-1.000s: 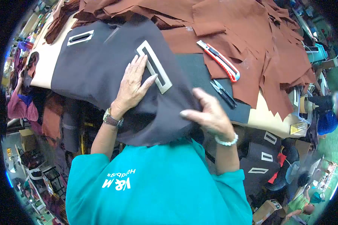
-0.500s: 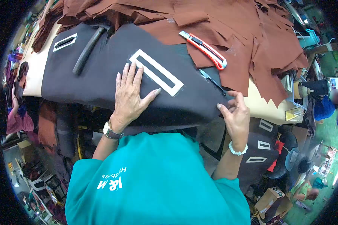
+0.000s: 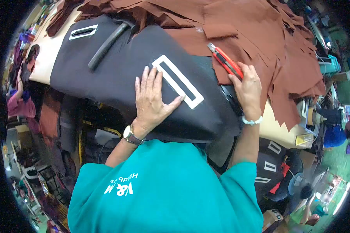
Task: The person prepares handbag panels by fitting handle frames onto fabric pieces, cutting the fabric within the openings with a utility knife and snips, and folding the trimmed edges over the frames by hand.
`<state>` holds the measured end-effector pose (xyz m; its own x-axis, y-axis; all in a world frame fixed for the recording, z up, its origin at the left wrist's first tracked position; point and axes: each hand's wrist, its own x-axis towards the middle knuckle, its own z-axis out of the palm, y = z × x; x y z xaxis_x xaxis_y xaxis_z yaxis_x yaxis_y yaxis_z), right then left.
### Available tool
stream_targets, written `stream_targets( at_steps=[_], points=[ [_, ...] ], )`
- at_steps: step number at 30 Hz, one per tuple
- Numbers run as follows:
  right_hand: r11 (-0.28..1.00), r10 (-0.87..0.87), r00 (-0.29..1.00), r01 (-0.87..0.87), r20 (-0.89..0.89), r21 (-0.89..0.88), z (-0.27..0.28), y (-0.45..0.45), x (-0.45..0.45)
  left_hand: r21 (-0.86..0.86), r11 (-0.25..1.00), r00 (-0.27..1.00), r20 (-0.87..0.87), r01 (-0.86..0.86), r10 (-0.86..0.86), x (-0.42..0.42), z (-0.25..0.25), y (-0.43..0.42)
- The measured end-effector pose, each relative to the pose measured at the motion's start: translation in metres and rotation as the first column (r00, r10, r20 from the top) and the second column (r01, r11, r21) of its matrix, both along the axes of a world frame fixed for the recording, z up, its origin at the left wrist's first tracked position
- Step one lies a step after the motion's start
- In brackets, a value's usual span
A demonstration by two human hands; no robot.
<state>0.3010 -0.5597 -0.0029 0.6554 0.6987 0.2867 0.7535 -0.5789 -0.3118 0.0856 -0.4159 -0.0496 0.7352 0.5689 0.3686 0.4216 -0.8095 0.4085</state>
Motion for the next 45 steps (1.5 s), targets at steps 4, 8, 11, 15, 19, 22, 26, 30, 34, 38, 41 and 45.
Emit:
stream_targets(
  at_steps=[4,8,11,15,19,22,26,30,34,38,41,45],
  points=[
    [0.988,0.051,0.998,-0.046,-0.033,0.146,0.029,0.004,-0.023,-0.017,1.0,1.0,0.016,-0.001,0.002,0.0,0.0,0.0],
    [0.953,0.178,0.945,-0.097,-0.273,0.286,0.041,0.018,-0.082,-0.01,1.0,0.999,0.032,-0.004,0.005,0.001,-0.001,0.001],
    [0.891,0.362,0.876,-0.223,-0.32,0.396,0.013,0.025,-0.102,-0.06,0.998,1.0,0.004,0.008,-0.008,0.0,0.004,0.002],
    [0.912,0.367,0.874,-0.27,-0.319,0.309,-0.003,0.021,-0.099,-0.07,0.998,1.0,0.004,0.008,-0.008,0.0,0.002,0.002],
    [0.908,0.384,0.864,-0.289,-0.327,0.304,-0.005,0.023,-0.097,-0.076,0.997,1.0,-0.013,0.002,-0.003,0.0,0.004,0.002],
    [0.901,0.402,0.856,-0.307,-0.324,0.306,-0.007,0.027,-0.097,-0.096,0.995,1.0,-0.008,0.006,-0.007,0.0,0.003,0.002],
    [0.91,0.394,0.85,-0.307,-0.35,0.278,-0.008,0.028,-0.095,-0.095,0.996,1.0,-0.011,0.006,-0.007,0.0,0.003,0.001],
    [0.908,0.399,0.855,-0.317,-0.33,0.275,-0.008,0.028,-0.095,-0.094,0.996,1.0,-0.009,0.003,-0.004,0.0,0.002,0.001],
    [0.909,0.396,0.854,-0.314,-0.338,0.273,-0.008,0.029,-0.095,-0.092,0.996,1.0,-0.006,0.003,-0.004,0.0,0.002,0.001],
    [0.902,0.41,0.857,-0.331,-0.31,0.277,-0.008,0.03,-0.094,-0.095,0.995,1.0,-0.002,0.004,-0.004,0.0,0.002,0.001],
    [0.91,0.405,0.856,-0.345,-0.321,0.229,-0.004,0.03,-0.093,-0.096,0.995,1.0,-0.003,0.006,-0.006,-0.001,0.002,0.002],
    [0.924,0.375,0.88,-0.379,-0.293,0.043,0.024,0.039,-0.087,-0.086,0.996,1.0,-0.002,0.008,-0.008,0.0,0.0,0.002]
  ],
)
